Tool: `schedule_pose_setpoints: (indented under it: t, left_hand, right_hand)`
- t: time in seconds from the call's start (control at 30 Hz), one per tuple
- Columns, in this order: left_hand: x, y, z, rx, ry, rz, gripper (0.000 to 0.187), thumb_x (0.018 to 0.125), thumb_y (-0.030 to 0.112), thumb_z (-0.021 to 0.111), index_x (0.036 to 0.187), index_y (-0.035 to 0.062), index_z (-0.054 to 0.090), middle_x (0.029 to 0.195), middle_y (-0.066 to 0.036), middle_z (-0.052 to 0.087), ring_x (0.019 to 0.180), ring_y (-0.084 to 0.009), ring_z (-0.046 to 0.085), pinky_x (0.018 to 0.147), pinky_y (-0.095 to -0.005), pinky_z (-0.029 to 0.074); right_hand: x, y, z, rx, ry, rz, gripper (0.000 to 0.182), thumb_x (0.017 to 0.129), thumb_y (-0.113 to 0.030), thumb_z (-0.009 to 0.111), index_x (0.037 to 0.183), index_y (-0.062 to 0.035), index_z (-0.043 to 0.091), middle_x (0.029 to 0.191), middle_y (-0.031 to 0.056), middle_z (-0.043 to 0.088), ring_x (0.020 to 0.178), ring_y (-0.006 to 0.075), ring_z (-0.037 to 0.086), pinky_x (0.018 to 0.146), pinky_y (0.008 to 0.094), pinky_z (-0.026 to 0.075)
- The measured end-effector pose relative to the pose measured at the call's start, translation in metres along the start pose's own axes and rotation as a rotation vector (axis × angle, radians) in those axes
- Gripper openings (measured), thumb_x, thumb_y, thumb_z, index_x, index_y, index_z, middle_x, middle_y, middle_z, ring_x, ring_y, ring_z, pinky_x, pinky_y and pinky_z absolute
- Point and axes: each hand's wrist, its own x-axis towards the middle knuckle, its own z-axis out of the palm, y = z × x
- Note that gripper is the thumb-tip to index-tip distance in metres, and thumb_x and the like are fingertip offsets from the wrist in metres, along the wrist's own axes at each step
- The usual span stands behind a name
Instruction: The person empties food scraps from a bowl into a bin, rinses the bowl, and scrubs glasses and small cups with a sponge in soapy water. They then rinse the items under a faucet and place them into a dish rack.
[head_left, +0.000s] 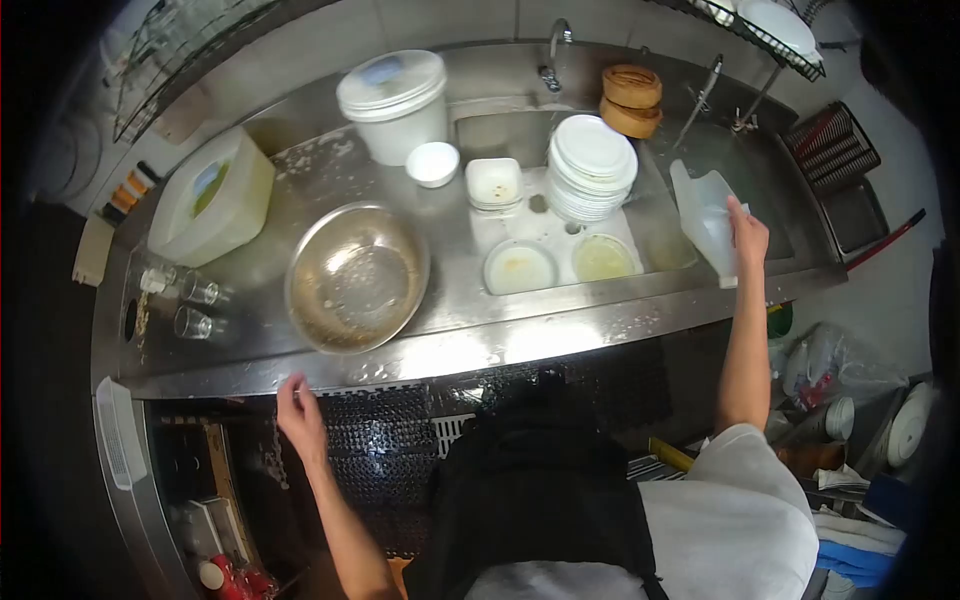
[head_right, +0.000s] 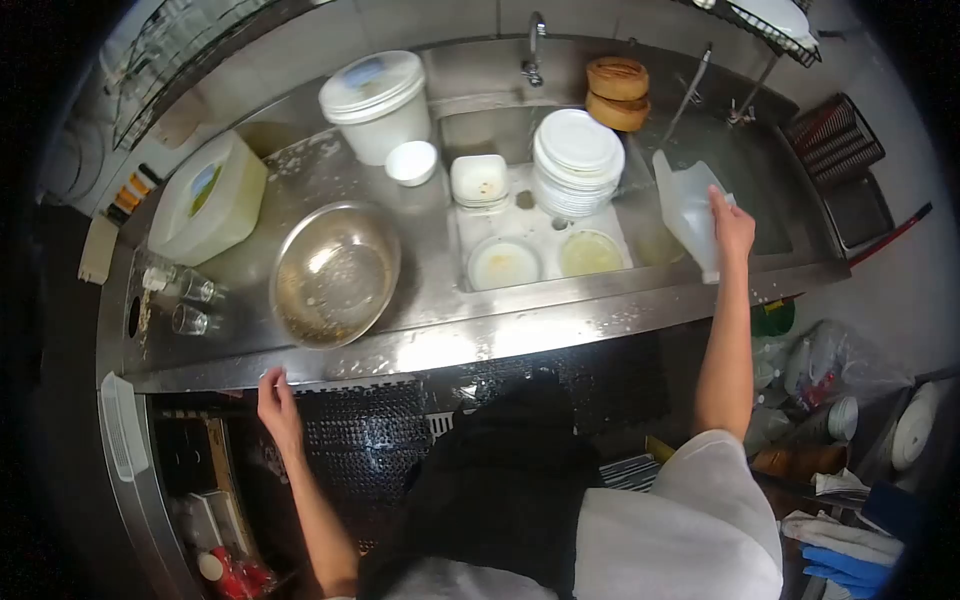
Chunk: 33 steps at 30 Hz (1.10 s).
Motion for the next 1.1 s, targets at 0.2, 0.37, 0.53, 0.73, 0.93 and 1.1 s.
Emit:
schedule_pose_setpoints:
  t: [0.2,0.37,0.53,0.73,0.93,1.1]
  left_hand:
    - [0.038,0.125,0.138,0.390,-0.366,0.448,0.033,0.083,0.017,0.058,0.113,0.0033,0.056,0.098,-0.022,0.062,0.087,-0.0396,0.060,0.075,-0.0466,0.048]
    - [0.056,0.146,0.175,0.591,-0.336,-0.008,0.027,0.083,0.013,0.055,0.110,0.0154,0.059,0.082,-0.020,0.064,0.082,-0.0403,0.062,0.068,-0.0514,0.046]
    - [0.072,0.191,0.106,-0.067,-0.026,-0.175,0.020,0.085,0.010,0.062,0.103,0.0036,0.062,0.083,-0.012,0.066,0.073,-0.0239,0.061,0.072,-0.0318,0.048]
    - [0.054,0.207,0.054,-0.593,0.147,-0.285,0.020,0.088,0.008,0.060,0.106,-0.0004,0.062,0.092,-0.003,0.064,0.084,-0.0106,0.058,0.079,-0.0254,0.045]
    - [0.028,0.213,0.045,0.022,0.118,-0.186,0.026,0.086,0.010,0.062,0.109,0.0001,0.061,0.090,-0.010,0.066,0.086,-0.0187,0.060,0.077,-0.0300,0.046]
    - [0.008,0.230,0.063,0.552,0.045,-0.214,0.024,0.084,0.015,0.060,0.107,0.0115,0.064,0.093,-0.019,0.066,0.089,-0.0369,0.063,0.077,-0.0460,0.049]
  right_hand:
    - [0.124,0.057,-0.004,-1.255,-0.186,-0.254,0.039,0.071,-0.036,0.069,0.100,-0.0097,0.066,0.108,0.0151,0.065,0.103,0.0342,0.061,0.087,0.0431,0.049]
    - [0.233,0.188,0.018,-1.027,-0.217,-0.299,0.042,0.073,-0.038,0.068,0.099,-0.0044,0.066,0.100,0.0177,0.067,0.093,0.0357,0.063,0.080,0.0434,0.048]
    - [0.349,0.298,-0.029,0.133,-0.449,0.058,0.032,0.082,-0.027,0.061,0.099,0.0006,0.066,0.082,0.0029,0.060,0.072,0.0151,0.053,0.066,0.0322,0.044]
    - [0.257,0.153,-0.063,0.464,-0.487,-0.002,0.027,0.078,-0.019,0.055,0.100,-0.0045,0.060,0.087,-0.0008,0.053,0.076,0.0124,0.049,0.063,0.0280,0.038]
    - [0.230,0.079,-0.006,0.449,-0.837,0.014,0.037,0.076,-0.018,0.056,0.109,-0.0021,0.059,0.102,0.0051,0.059,0.097,0.0168,0.056,0.080,0.0310,0.044]
    - [0.127,0.017,0.089,0.602,-1.075,0.143,0.034,0.073,-0.015,0.058,0.105,-0.0041,0.060,0.098,0.0032,0.061,0.088,0.0156,0.058,0.074,0.0299,0.046]
